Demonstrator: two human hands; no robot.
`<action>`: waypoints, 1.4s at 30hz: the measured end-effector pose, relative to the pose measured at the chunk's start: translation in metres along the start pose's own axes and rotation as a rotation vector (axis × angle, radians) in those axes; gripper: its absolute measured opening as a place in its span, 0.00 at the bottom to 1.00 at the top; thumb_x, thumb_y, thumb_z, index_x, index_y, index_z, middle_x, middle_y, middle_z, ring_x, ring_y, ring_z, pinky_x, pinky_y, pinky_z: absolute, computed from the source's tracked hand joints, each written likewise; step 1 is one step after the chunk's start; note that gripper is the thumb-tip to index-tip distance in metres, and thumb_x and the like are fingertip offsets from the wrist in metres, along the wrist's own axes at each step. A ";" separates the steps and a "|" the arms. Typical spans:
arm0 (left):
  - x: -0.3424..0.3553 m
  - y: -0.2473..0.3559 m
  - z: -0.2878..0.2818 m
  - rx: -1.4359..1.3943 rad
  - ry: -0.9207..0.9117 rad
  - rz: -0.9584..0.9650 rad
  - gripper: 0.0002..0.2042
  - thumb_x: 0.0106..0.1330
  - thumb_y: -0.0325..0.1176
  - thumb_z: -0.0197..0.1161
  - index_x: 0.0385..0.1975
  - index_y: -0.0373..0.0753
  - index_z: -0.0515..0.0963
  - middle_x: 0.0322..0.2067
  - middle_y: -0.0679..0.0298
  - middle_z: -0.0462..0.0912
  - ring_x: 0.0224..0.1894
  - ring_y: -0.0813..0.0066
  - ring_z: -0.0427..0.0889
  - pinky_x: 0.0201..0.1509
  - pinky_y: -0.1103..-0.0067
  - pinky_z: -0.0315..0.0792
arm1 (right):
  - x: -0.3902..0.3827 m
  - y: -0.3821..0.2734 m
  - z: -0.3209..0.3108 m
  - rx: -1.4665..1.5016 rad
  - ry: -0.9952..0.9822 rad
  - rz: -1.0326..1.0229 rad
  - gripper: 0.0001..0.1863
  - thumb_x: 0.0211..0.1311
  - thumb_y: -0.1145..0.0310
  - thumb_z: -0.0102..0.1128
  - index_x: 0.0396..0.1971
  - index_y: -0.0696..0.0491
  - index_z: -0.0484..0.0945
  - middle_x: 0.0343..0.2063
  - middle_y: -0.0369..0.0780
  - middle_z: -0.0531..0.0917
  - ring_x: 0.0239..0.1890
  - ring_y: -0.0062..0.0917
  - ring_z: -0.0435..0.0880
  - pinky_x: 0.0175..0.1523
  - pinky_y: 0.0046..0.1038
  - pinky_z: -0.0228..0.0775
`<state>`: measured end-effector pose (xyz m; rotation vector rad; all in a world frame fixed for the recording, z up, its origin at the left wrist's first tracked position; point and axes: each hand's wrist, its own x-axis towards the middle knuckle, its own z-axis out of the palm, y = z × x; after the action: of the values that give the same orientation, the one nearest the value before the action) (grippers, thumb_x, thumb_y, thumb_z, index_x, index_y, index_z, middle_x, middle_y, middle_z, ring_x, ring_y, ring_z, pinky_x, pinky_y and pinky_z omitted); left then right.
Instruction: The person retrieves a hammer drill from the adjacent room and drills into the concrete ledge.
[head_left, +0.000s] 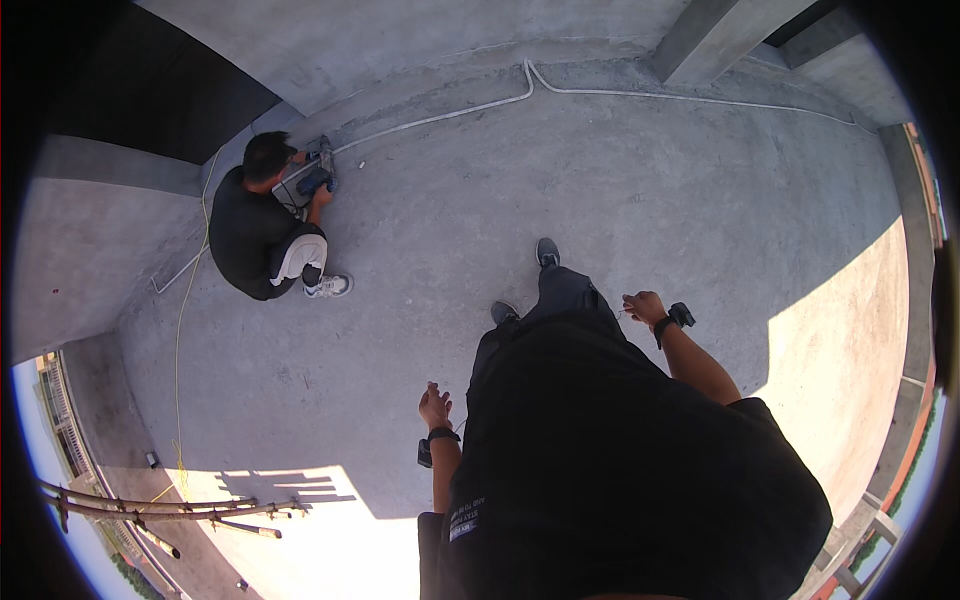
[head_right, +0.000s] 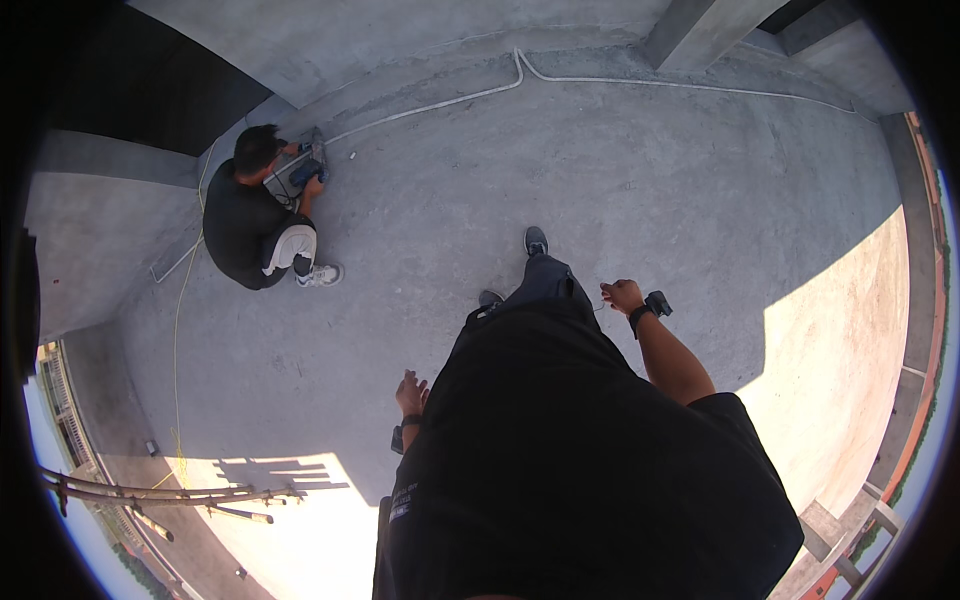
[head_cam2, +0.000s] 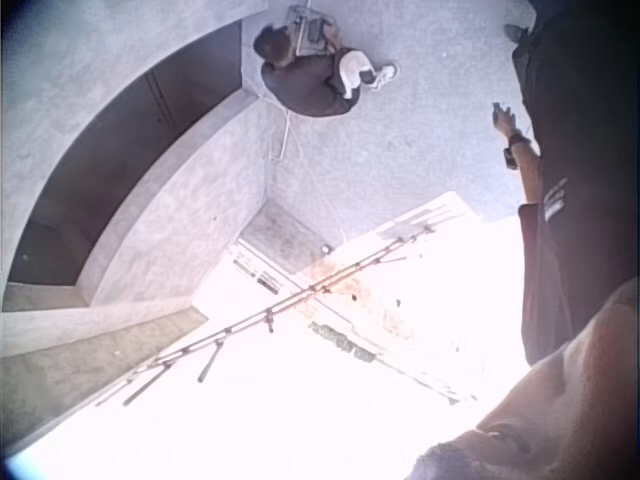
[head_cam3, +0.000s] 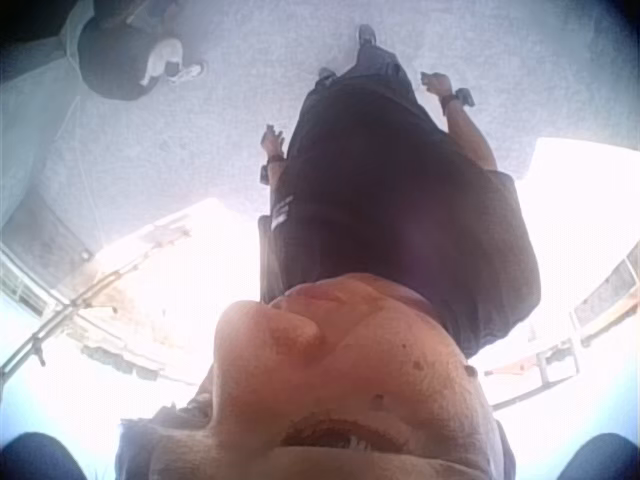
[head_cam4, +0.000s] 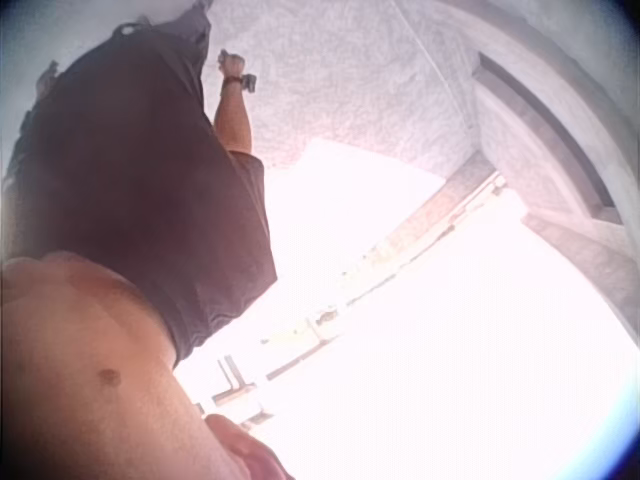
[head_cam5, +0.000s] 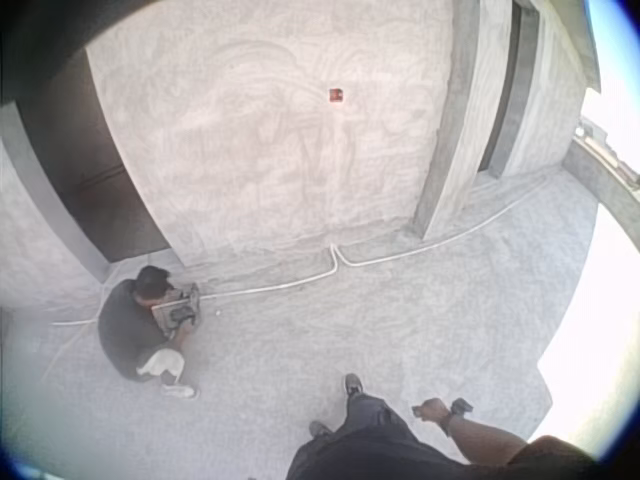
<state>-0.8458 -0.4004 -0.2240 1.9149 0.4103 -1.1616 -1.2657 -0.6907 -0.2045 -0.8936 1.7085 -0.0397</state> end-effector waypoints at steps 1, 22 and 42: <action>0.000 0.001 0.000 0.003 0.014 0.009 0.22 0.57 0.49 0.52 0.41 0.36 0.69 0.38 0.63 0.71 0.35 0.73 0.74 0.29 0.81 0.66 | 0.000 0.000 0.000 0.004 0.002 -0.002 0.16 0.50 0.59 0.56 0.26 0.59 0.73 0.27 0.39 0.79 0.29 0.23 0.77 0.32 0.23 0.69; -0.004 0.003 0.004 0.003 0.009 0.002 0.21 0.58 0.49 0.51 0.42 0.38 0.69 0.40 0.63 0.70 0.36 0.73 0.74 0.31 0.81 0.66 | -0.002 -0.004 -0.003 0.005 0.008 0.004 0.16 0.50 0.59 0.55 0.26 0.59 0.73 0.27 0.39 0.79 0.28 0.22 0.77 0.32 0.24 0.69; -0.008 0.004 0.006 -0.013 0.011 -0.005 0.21 0.57 0.48 0.52 0.41 0.37 0.70 0.38 0.63 0.71 0.36 0.72 0.74 0.29 0.81 0.65 | 0.003 -0.004 -0.006 0.012 -0.002 -0.008 0.15 0.50 0.59 0.55 0.25 0.59 0.74 0.26 0.39 0.78 0.27 0.21 0.77 0.30 0.22 0.68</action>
<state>-0.8515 -0.4063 -0.2165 1.9112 0.4274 -1.1493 -1.2691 -0.6975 -0.2025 -0.8908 1.7016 -0.0547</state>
